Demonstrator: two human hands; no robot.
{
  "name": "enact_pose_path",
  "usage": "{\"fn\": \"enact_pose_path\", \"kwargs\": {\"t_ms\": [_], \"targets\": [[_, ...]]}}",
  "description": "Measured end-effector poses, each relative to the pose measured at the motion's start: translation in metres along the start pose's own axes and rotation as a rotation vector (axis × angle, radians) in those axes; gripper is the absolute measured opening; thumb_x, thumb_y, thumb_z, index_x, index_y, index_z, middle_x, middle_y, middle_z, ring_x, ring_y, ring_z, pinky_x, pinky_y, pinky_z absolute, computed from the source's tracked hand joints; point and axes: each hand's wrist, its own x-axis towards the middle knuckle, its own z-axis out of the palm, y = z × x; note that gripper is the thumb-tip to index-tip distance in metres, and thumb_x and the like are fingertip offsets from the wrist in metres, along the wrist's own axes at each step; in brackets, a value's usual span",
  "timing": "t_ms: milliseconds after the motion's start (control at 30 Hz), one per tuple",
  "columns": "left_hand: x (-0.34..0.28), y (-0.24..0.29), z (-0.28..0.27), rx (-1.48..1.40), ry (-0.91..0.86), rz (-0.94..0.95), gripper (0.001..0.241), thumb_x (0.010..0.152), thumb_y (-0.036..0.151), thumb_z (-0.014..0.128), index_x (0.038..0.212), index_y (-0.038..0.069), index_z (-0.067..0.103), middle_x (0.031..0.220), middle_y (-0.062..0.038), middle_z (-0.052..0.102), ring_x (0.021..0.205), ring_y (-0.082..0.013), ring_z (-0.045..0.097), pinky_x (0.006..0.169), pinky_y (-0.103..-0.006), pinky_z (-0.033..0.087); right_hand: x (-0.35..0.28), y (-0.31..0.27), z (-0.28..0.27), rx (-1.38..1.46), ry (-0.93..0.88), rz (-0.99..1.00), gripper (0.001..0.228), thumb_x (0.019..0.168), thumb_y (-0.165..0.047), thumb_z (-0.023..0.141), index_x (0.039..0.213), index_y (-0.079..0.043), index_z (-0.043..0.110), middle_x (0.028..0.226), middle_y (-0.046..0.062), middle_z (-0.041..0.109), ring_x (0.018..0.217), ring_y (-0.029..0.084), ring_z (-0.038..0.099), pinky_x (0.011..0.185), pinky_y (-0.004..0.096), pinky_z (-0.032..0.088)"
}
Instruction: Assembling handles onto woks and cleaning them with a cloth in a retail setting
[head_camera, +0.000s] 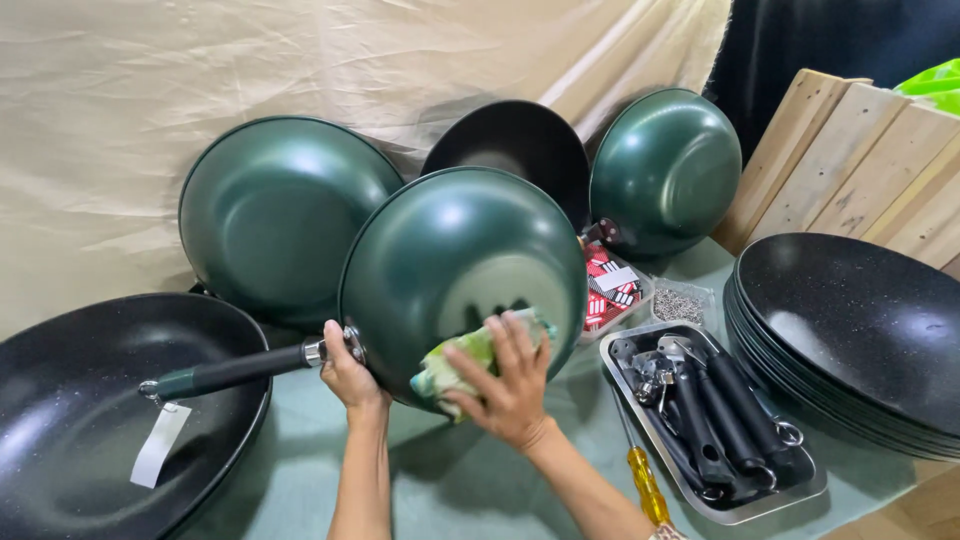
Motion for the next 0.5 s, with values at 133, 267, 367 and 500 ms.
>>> {"fn": "enact_pose_path", "kwargs": {"t_ms": [133,267,367,500], "targets": [[-0.010,0.009,0.003,-0.025,-0.013,-0.012,0.038,0.092,0.044,0.067,0.100,0.007,0.071,0.097,-0.001,0.072,0.088,-0.0135,0.069,0.083,-0.0284,0.059,0.012,0.042,0.006,-0.025,0.044,0.298,0.049,0.106,-0.050,0.044,0.139,-0.021,0.066,0.158,0.031,0.035,0.149,0.044,0.038,0.121,0.056,0.024],[-0.007,0.005,-0.007,-0.055,0.017,0.013,0.031,0.093,0.043,0.068,0.100,0.013,0.067,0.094,0.001,0.069,0.086,-0.0123,0.067,0.081,-0.0290,0.058,0.045,0.047,0.009,0.238,0.177,0.659,0.046,0.113,-0.038,0.036,0.151,-0.013,0.043,0.169,0.028,0.012,0.159,0.042,0.019,0.130,0.055,0.018],[-0.006,0.007,-0.006,-0.052,0.042,0.054,0.028,0.094,0.042,0.069,0.098,0.014,0.066,0.094,0.002,0.067,0.086,-0.0115,0.064,0.080,-0.0291,0.056,0.055,0.023,0.009,0.368,0.192,0.589,0.039,0.108,-0.037,0.047,0.134,-0.009,0.043,0.166,0.032,0.014,0.159,0.043,0.016,0.130,0.055,0.017],[0.001,-0.002,-0.009,-0.019,0.047,0.078,0.026,0.097,0.043,0.068,0.088,0.021,0.059,0.084,0.007,0.054,0.077,-0.0076,0.053,0.073,-0.0275,0.048,0.041,-0.023,0.031,0.614,0.029,0.203,0.037,0.095,-0.031,0.075,0.113,-0.005,0.055,0.163,0.034,0.017,0.156,0.050,0.019,0.131,0.056,0.022]]}}
